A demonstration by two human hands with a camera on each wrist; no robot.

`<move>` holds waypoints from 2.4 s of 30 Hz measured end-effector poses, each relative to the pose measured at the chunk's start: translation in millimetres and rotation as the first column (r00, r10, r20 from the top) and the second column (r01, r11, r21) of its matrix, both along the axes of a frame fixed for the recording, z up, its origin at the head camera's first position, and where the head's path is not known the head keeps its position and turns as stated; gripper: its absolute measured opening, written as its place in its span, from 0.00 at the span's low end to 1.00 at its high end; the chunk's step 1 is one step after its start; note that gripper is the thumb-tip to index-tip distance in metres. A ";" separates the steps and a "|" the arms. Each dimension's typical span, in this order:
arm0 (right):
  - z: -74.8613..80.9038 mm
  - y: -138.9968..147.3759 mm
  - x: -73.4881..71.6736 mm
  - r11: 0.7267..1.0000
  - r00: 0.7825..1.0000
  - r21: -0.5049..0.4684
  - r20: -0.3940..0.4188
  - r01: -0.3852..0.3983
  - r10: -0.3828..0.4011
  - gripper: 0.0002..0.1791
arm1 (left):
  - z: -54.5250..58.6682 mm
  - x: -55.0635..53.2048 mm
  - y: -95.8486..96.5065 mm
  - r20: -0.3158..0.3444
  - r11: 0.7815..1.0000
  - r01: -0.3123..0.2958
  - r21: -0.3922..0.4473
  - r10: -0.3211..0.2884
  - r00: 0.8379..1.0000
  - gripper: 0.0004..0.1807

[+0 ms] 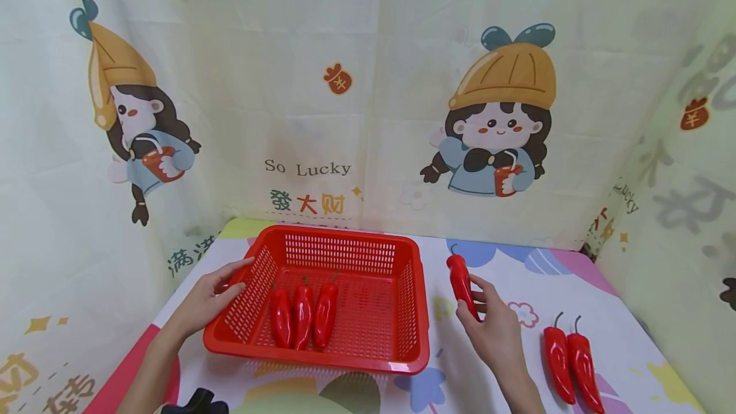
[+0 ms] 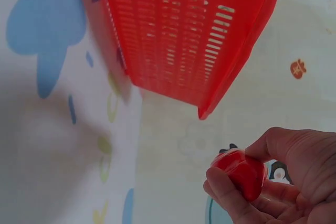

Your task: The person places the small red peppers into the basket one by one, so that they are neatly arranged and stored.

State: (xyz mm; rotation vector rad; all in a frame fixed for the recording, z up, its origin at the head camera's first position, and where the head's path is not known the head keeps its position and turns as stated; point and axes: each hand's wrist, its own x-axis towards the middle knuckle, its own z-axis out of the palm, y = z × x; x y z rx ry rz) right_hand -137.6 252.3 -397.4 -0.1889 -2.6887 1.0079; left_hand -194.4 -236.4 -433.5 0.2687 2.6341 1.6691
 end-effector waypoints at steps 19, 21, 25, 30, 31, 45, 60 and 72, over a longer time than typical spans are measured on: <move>12.3 -36.7 -4.2 0.996 0.982 -0.021 -0.169 -0.089 0.085 0.31 | 3.7 3.4 0.3 -0.015 1.000 0.014 -0.001 -0.014 1.000 0.33; 12.6 -41.1 -4.5 0.994 0.980 -0.025 -0.174 -0.103 0.097 0.31 | 3.5 3.6 0.2 -0.019 1.000 0.017 0.002 -0.017 1.000 0.34; 12.3 -50.6 -5.4 0.991 0.978 -0.041 -0.176 -0.126 0.117 0.32 | 3.5 3.8 -0.1 -0.019 1.000 0.024 0.011 -0.023 1.000 0.34; 11.6 -62.8 -5.3 0.985 0.976 -0.074 -0.167 -0.153 0.139 0.33 | 4.1 3.7 0.0 -0.020 1.000 0.019 0.004 -0.019 1.000 0.34; 11.6 -65.1 -5.3 0.984 0.975 -0.080 -0.168 -0.160 0.145 0.33 | 4.0 3.5 0.0 -0.019 1.000 0.016 0.001 -0.016 1.000 0.34; 5.6 -96.3 -8.3 0.965 0.968 -0.118 -0.120 -0.236 0.222 0.32 | 3.2 1.9 0.5 0.011 1.000 -0.008 -0.006 0.008 1.000 0.33; -5.3 -121.9 -14.0 0.939 0.941 -0.073 -0.074 -0.336 0.331 0.30 | 3.7 2.4 -0.2 0.016 1.000 -0.007 0.006 0.007 1.000 0.33; -8.0 -133.1 -18.4 0.929 0.929 -0.026 -0.007 -0.370 0.369 0.31 | 1.8 2.2 -0.2 0.008 1.000 -0.005 0.002 0.004 1.000 0.33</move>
